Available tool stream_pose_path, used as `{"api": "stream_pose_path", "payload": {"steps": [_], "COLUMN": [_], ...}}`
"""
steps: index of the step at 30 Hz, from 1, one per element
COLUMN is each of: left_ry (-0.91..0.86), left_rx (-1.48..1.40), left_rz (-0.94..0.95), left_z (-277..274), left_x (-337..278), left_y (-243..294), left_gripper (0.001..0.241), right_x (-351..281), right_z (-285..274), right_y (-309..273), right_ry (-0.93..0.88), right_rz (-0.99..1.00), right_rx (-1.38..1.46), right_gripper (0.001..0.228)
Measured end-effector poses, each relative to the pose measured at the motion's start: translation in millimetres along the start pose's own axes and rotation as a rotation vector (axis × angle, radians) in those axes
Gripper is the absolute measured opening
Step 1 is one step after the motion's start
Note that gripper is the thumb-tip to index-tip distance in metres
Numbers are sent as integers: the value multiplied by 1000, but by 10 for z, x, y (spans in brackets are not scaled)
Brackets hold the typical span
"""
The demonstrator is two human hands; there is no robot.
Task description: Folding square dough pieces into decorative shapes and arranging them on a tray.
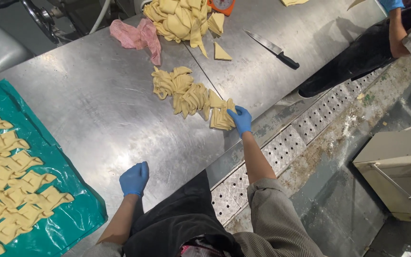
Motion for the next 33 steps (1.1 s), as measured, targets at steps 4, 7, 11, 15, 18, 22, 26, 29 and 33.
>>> {"api": "stream_pose_path", "payload": {"steps": [4,7,11,15,18,22,26,29,33], "left_ry": [-42,1,30,73,56,15,-3,14,30], "left_rx": [-4,-13,-36,-39,-32,-23,-20,-21,-28], "left_rz": [-19,10,26,54,51,21,-7,5,15], "left_z": [27,-17,-32,-67,-74,-22,-16,-42,-50], "left_x": [12,2,7,-20,-4,14,5,19,3], "left_y": [-8,20,34,48,63,25,13,36,39], "left_gripper": [40,40,39,40,39,40,41,41,41], "right_x": [91,-39,-5,159,225,29,-3,83,139], "right_z": [53,-84,-56,-19,-62,93,-26,-14,-124], "right_y": [448,492,-225,952,1704,1163,-134,214,996], "right_ry": [98,183,164,251,375,243,24,84,275], "right_rz": [9,258,-213,-16,223,429,-43,-75,173], "right_rx": [-29,-86,-134,-244,272,750,37,-78,58], "right_gripper": [44,45,46,35,40,47,51,46,39]}}
Point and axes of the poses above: each hand's wrist, its own x-axis towards the middle knuckle, its own z-axis out of the palm, y = z × x, the point moved 10 cm from there along x, towards the middle knuckle, and after that the axes turned 13 degrees about -z, right-handed, at the moved point
